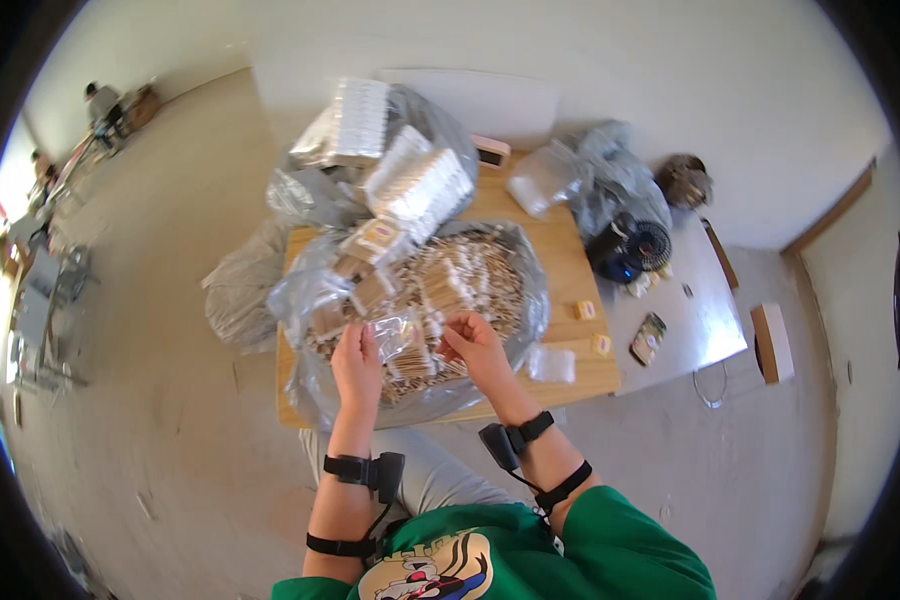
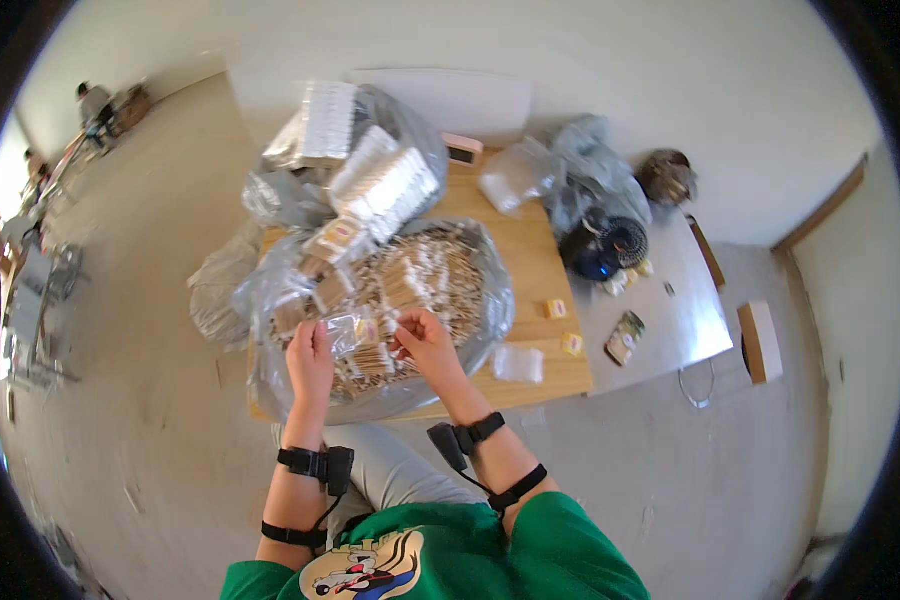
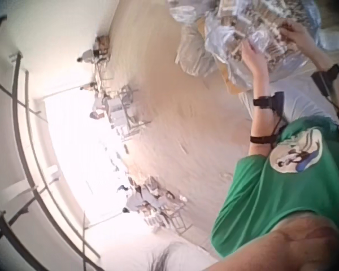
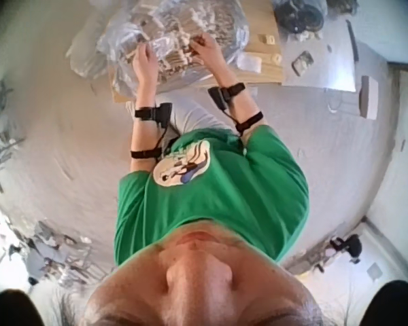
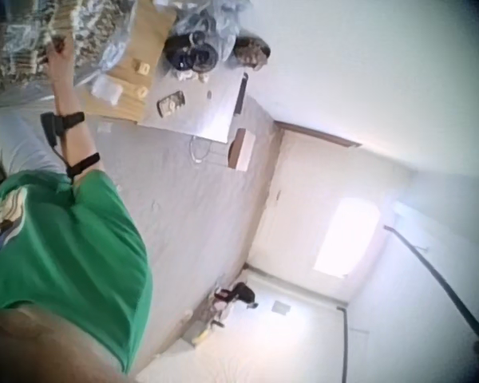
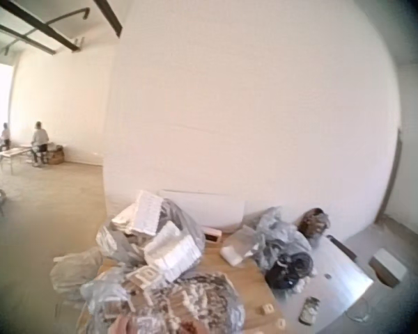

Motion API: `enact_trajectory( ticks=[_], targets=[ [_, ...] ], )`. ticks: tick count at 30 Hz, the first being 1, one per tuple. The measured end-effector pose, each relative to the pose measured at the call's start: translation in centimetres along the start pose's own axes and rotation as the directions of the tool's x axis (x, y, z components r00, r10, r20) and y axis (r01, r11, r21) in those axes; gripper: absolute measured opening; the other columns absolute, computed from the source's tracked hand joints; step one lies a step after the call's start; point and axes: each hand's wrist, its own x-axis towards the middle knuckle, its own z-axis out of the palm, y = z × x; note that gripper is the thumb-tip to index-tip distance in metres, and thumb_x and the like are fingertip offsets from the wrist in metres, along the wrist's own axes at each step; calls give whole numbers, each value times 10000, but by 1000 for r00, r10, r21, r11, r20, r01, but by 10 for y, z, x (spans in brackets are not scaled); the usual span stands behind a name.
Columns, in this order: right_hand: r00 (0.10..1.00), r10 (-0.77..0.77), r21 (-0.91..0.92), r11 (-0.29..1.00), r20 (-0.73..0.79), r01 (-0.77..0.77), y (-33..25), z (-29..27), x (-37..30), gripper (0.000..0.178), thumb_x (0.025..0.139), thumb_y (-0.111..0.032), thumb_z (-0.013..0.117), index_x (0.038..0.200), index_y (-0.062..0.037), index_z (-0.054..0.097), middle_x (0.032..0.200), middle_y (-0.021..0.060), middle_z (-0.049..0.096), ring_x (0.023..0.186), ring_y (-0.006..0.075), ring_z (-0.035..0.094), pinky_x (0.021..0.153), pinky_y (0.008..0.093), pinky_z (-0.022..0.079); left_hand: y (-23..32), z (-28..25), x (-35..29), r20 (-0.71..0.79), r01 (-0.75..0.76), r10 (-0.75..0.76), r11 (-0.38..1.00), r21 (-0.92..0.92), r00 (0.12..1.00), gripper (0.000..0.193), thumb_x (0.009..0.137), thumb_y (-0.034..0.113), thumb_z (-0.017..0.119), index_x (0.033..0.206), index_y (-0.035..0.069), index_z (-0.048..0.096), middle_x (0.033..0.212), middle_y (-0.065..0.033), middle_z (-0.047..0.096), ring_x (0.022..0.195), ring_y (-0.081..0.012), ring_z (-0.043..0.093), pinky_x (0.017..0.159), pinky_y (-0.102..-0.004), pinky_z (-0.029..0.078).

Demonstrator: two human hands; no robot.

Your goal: The recorder is packaging cotton swabs into small plastic bags.

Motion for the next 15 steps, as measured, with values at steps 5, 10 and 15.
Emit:
enact_trajectory(
  ticks=[5, 10, 15],
  targets=[
    [997, 70, 153, 985, 35, -75, 9, -25, -5, 265, 940, -177, 522, 1131, 1, 477, 903, 67, 577, 756, 139, 606, 596, 231, 497, 5, 32, -4, -20, -173, 175, 983, 65, 984, 189, 929, 174, 514, 810, 26, 517, 620, -117, 519, 539, -246, 512, 527, -340, 407],
    [993, 112, 210, 970, 46, -119, 18, -30, -3, 248, 930, -168, 543, 1117, -12, 494, 828, 25, 581, 645, 99, 572, 539, 218, 462, 20, 41, -3, 153, -113, 112, 994, -4, 982, 181, 932, 172, 509, 822, 29, 525, 629, -99, 533, 542, -225, 523, 531, -328, 412],
    [994, 106, 265, 958, 19, -107, 24, -41, -4, 105, 885, -94, 600, 955, -23, 568, 749, -15, 575, 552, 40, 460, 475, 197, 358, 14, 50, -3, 161, -71, 67, 997, 24, 985, 181, 937, 168, 500, 828, 27, 526, 628, -86, 533, 547, -193, 531, 529, -312, 414]
  ],
)
